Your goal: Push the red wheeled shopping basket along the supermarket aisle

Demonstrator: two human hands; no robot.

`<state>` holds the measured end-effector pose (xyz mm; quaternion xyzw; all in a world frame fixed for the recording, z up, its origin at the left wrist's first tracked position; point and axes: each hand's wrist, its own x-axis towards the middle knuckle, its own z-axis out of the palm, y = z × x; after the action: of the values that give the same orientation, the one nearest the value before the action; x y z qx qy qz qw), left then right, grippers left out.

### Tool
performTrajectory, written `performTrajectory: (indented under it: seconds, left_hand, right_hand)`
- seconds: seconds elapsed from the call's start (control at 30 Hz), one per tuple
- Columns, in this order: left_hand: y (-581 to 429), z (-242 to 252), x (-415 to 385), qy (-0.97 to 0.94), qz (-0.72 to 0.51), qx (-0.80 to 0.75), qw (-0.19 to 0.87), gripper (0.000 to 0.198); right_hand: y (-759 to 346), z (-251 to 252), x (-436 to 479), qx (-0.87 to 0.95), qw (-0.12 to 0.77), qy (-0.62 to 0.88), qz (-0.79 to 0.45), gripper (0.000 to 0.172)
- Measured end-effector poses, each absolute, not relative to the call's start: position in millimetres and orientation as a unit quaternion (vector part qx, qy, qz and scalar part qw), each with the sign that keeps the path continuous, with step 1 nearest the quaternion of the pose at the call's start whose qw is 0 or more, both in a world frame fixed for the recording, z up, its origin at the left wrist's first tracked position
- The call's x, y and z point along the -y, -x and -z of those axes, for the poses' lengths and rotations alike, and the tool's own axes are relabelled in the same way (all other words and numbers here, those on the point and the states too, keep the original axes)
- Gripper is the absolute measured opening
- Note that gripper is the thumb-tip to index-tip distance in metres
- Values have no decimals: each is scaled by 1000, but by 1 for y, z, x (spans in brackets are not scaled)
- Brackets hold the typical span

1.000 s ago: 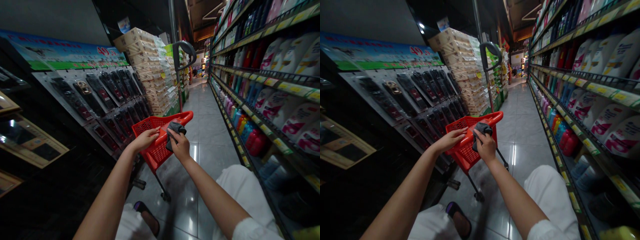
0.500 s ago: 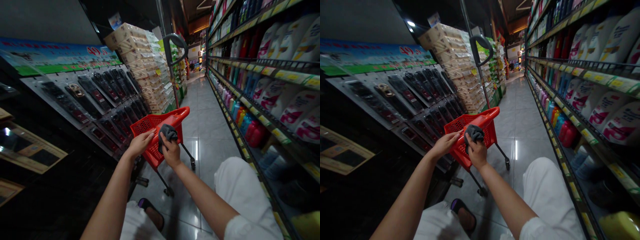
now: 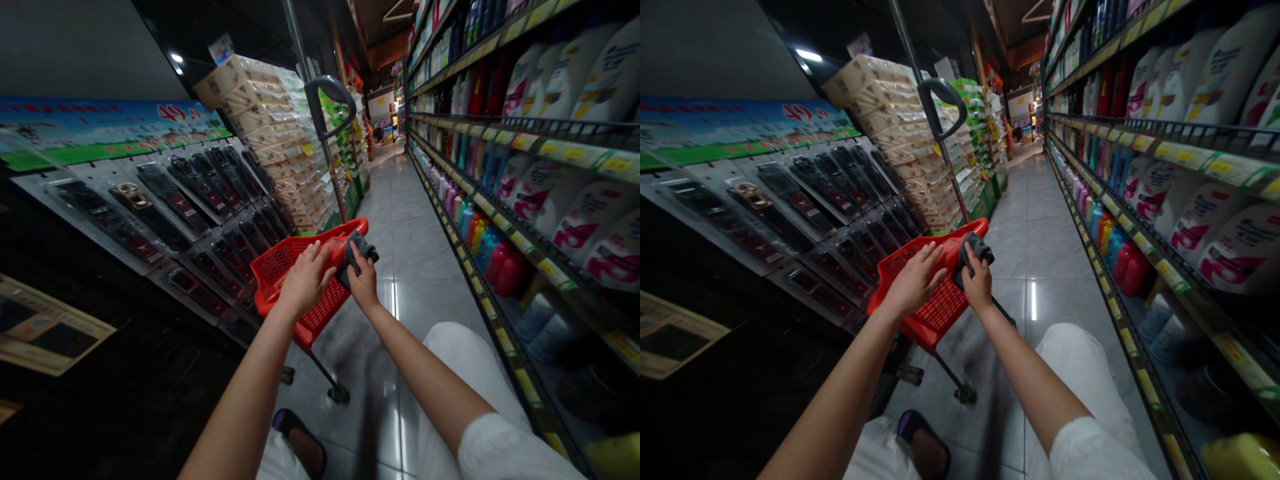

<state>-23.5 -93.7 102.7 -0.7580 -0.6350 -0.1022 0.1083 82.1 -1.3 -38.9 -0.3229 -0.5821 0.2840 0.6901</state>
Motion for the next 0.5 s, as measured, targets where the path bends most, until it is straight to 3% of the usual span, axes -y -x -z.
performTrajectory:
  seconds: [0.13, 0.3, 0.5]
  left_hand:
    - [18, -103, 76, 766, 30, 636, 91, 58]
    - [24, -105, 78, 768, 28, 634, 82, 56]
    - [26, -106, 89, 771, 35, 630, 81, 54]
  right_hand:
    - [-96, 68, -33, 528, 674, 379, -351, 58]
    - [-110, 109, -78, 452, 609, 449, -472, 50]
    - [-77, 128, -100, 320, 633, 341, -617, 49]
